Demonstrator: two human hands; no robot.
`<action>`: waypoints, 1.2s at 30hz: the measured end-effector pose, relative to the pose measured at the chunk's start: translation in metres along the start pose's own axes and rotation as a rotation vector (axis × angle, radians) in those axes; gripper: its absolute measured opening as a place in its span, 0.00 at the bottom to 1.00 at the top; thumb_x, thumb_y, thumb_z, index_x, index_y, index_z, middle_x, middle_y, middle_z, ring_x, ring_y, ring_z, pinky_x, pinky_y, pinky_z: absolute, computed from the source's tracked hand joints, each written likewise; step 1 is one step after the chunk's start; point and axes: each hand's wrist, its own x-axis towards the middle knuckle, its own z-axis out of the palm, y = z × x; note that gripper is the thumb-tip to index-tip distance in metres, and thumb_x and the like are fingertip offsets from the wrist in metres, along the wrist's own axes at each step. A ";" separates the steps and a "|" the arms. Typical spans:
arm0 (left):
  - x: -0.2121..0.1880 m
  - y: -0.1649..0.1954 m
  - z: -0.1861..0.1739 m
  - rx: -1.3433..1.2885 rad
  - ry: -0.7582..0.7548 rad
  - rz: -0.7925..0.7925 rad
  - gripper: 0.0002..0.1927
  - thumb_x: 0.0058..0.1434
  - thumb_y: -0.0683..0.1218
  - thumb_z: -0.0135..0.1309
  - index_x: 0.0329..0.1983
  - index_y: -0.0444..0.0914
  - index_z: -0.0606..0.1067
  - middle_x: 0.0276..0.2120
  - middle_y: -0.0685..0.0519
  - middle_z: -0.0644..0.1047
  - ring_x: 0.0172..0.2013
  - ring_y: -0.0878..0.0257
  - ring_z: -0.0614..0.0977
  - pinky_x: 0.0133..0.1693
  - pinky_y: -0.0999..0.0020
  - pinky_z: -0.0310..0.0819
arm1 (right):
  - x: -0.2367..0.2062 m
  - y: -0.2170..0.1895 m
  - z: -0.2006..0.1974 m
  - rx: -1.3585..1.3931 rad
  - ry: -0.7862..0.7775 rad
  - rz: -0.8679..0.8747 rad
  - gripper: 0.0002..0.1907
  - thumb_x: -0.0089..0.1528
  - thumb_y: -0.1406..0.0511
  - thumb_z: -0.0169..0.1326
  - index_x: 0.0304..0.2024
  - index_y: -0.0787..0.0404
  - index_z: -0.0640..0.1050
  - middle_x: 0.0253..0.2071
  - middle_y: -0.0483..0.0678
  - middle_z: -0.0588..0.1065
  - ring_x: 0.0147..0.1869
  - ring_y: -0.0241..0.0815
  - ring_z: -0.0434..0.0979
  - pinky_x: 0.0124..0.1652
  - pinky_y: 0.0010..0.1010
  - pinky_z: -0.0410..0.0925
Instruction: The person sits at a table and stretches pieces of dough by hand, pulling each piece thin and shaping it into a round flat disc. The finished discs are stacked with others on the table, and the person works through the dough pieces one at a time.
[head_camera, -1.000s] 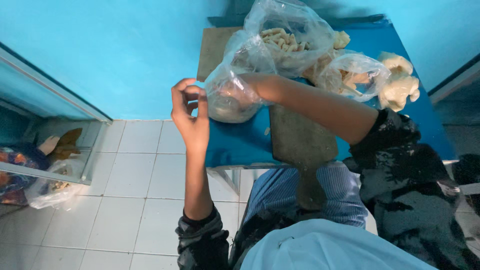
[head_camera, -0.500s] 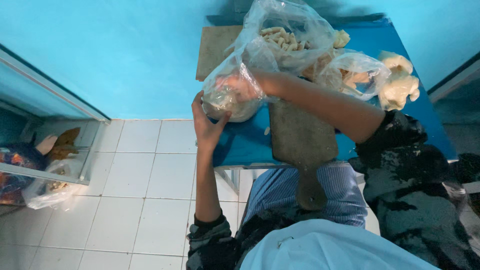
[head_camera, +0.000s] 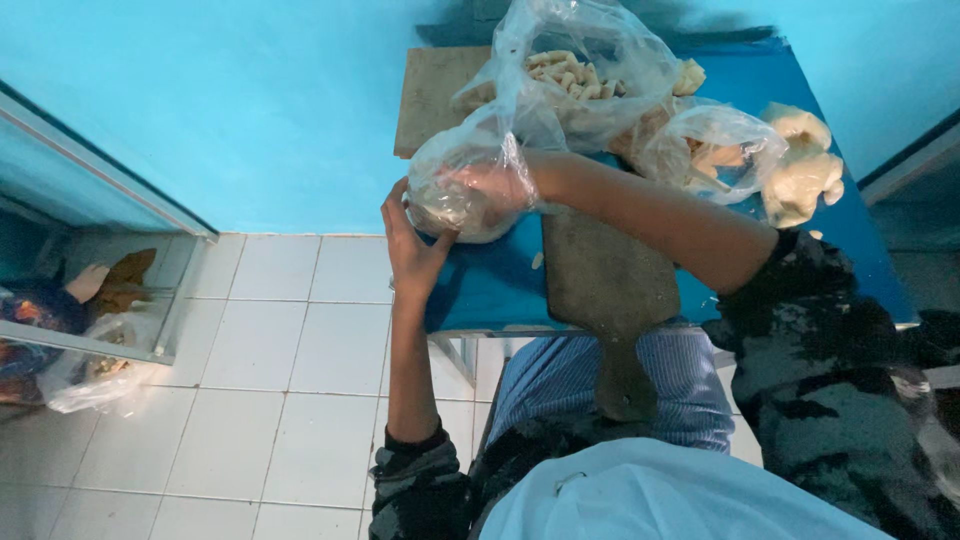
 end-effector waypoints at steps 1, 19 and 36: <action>0.000 -0.001 0.001 0.011 0.007 0.031 0.49 0.45 0.37 0.72 0.70 0.34 0.60 0.63 0.39 0.67 0.61 0.41 0.69 0.63 0.53 0.66 | 0.001 0.000 0.002 -0.048 -0.040 0.040 0.53 0.47 0.62 0.69 0.72 0.63 0.60 0.69 0.62 0.62 0.73 0.59 0.59 0.69 0.45 0.54; -0.004 0.000 0.002 -0.021 0.026 -0.003 0.49 0.53 0.43 0.73 0.72 0.33 0.57 0.63 0.38 0.65 0.63 0.41 0.70 0.63 0.52 0.67 | 0.009 -0.006 0.015 -0.462 -0.034 -0.035 0.43 0.60 0.59 0.55 0.76 0.61 0.57 0.69 0.63 0.65 0.71 0.61 0.67 0.68 0.45 0.63; -0.004 -0.006 0.009 0.051 0.050 -0.062 0.47 0.46 0.47 0.77 0.62 0.32 0.61 0.57 0.40 0.67 0.58 0.45 0.72 0.59 0.54 0.69 | -0.003 0.016 -0.014 0.230 0.169 0.010 0.47 0.55 0.58 0.65 0.72 0.57 0.59 0.64 0.59 0.69 0.66 0.56 0.71 0.61 0.46 0.67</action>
